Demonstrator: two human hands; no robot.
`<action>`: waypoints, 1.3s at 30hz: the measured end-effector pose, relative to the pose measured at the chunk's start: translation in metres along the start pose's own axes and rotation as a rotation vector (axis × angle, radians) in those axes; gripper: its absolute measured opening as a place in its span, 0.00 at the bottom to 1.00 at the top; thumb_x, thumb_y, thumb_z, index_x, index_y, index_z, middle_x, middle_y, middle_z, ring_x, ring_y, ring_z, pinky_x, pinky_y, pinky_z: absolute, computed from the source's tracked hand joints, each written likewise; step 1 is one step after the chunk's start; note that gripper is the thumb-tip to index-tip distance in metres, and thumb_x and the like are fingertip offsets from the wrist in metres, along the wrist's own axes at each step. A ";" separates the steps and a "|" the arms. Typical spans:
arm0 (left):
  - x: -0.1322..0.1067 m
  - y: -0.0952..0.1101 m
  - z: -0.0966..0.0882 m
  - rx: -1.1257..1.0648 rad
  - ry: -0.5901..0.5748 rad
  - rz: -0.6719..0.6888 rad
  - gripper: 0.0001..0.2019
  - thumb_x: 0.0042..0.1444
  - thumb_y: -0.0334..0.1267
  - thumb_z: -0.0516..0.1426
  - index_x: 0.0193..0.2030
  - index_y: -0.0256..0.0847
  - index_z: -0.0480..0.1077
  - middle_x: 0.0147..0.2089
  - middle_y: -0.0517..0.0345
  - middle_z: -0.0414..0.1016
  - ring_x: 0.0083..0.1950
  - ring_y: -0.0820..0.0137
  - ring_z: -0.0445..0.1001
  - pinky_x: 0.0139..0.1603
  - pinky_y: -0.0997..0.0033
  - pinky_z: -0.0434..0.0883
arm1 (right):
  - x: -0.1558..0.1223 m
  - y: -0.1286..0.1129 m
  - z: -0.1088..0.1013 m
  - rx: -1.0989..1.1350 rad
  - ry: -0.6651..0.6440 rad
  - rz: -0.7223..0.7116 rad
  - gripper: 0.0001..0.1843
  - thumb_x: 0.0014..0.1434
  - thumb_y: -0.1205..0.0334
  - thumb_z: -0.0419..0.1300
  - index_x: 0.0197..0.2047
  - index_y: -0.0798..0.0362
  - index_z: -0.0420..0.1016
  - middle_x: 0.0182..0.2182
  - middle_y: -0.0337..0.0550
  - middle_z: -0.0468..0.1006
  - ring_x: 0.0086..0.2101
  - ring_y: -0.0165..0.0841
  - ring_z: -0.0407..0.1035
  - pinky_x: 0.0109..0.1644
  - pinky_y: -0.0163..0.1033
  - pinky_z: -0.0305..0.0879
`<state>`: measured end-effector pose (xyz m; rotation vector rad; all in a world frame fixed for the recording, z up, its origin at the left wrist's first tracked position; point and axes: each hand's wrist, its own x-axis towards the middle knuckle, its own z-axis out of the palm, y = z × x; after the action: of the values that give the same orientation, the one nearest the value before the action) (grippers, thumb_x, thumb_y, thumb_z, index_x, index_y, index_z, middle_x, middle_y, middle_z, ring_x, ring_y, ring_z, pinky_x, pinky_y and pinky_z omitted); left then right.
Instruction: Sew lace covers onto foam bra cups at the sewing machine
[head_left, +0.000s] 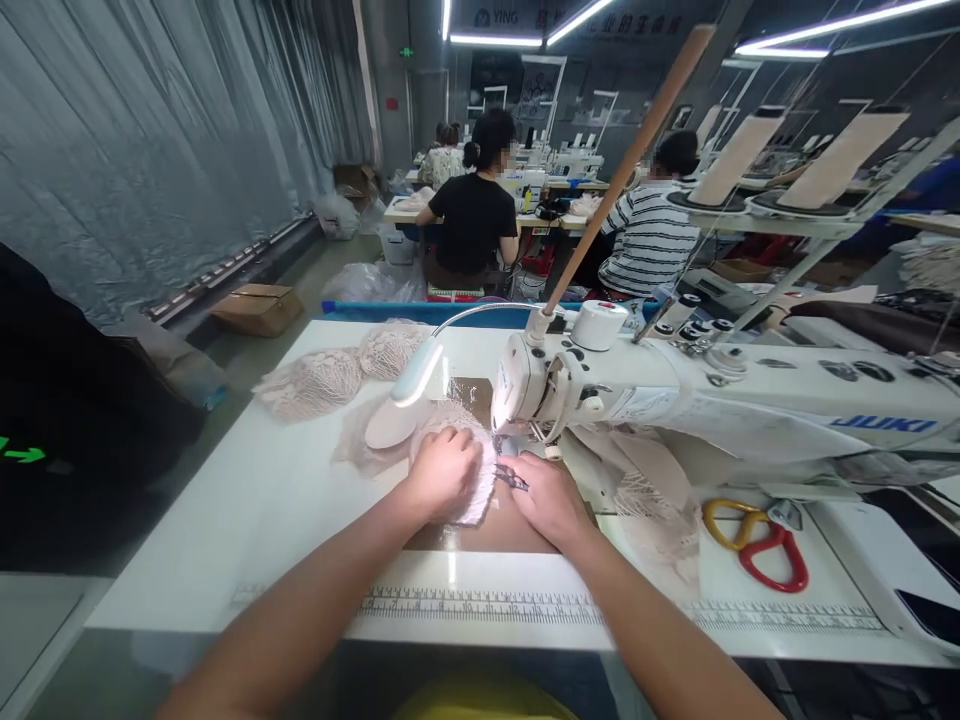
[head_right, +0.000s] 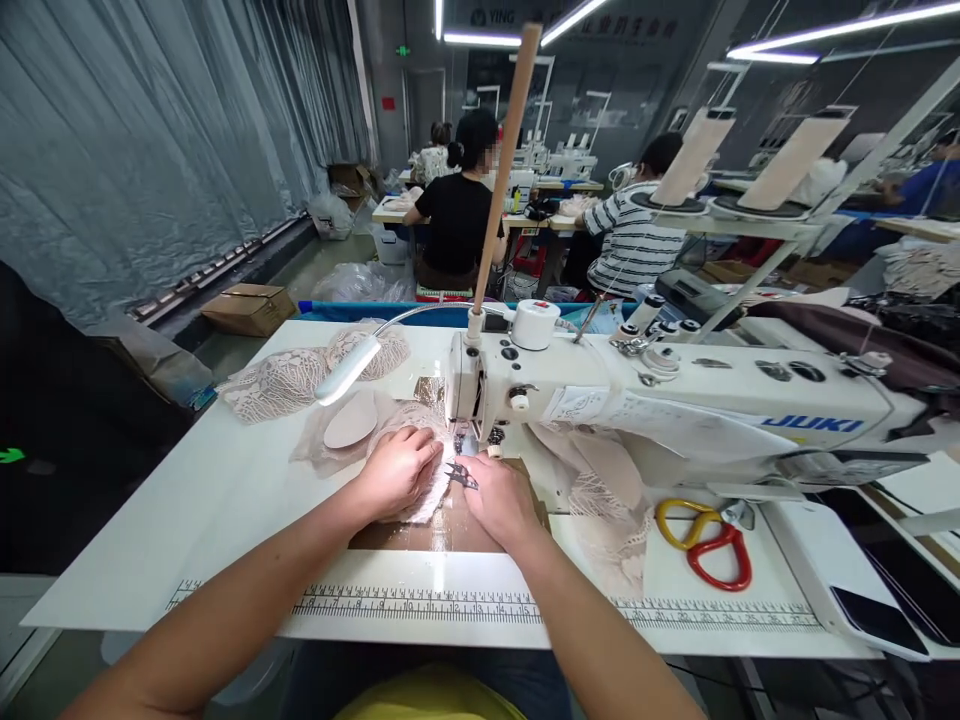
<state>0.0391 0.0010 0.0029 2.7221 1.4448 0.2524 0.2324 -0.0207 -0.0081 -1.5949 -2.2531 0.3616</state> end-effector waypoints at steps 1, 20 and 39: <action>-0.003 0.005 -0.005 0.016 -0.038 -0.042 0.14 0.60 0.35 0.49 0.48 0.37 0.71 0.48 0.43 0.71 0.48 0.54 0.68 0.43 0.57 0.67 | -0.001 0.000 -0.001 0.052 0.013 -0.007 0.22 0.54 0.72 0.52 0.49 0.47 0.76 0.39 0.41 0.79 0.37 0.36 0.73 0.39 0.38 0.66; -0.022 -0.020 -0.011 -1.001 -0.268 -0.111 0.34 0.49 0.43 0.63 0.62 0.36 0.62 0.48 0.48 0.74 0.45 0.64 0.72 0.45 0.68 0.69 | -0.007 0.000 -0.002 0.723 -0.197 -0.028 0.23 0.57 0.59 0.59 0.56 0.53 0.72 0.52 0.48 0.76 0.49 0.41 0.71 0.54 0.47 0.67; -0.033 -0.044 -0.013 -1.348 -0.419 -0.266 0.13 0.51 0.44 0.62 0.36 0.34 0.75 0.32 0.55 0.75 0.32 0.73 0.70 0.35 0.75 0.66 | -0.008 -0.007 -0.013 0.619 -0.009 0.122 0.20 0.55 0.56 0.59 0.50 0.54 0.76 0.40 0.46 0.80 0.41 0.38 0.74 0.47 0.44 0.70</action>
<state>-0.0174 -0.0015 0.0066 1.3704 0.9133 0.4022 0.2348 -0.0306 0.0055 -1.3843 -1.7917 0.9865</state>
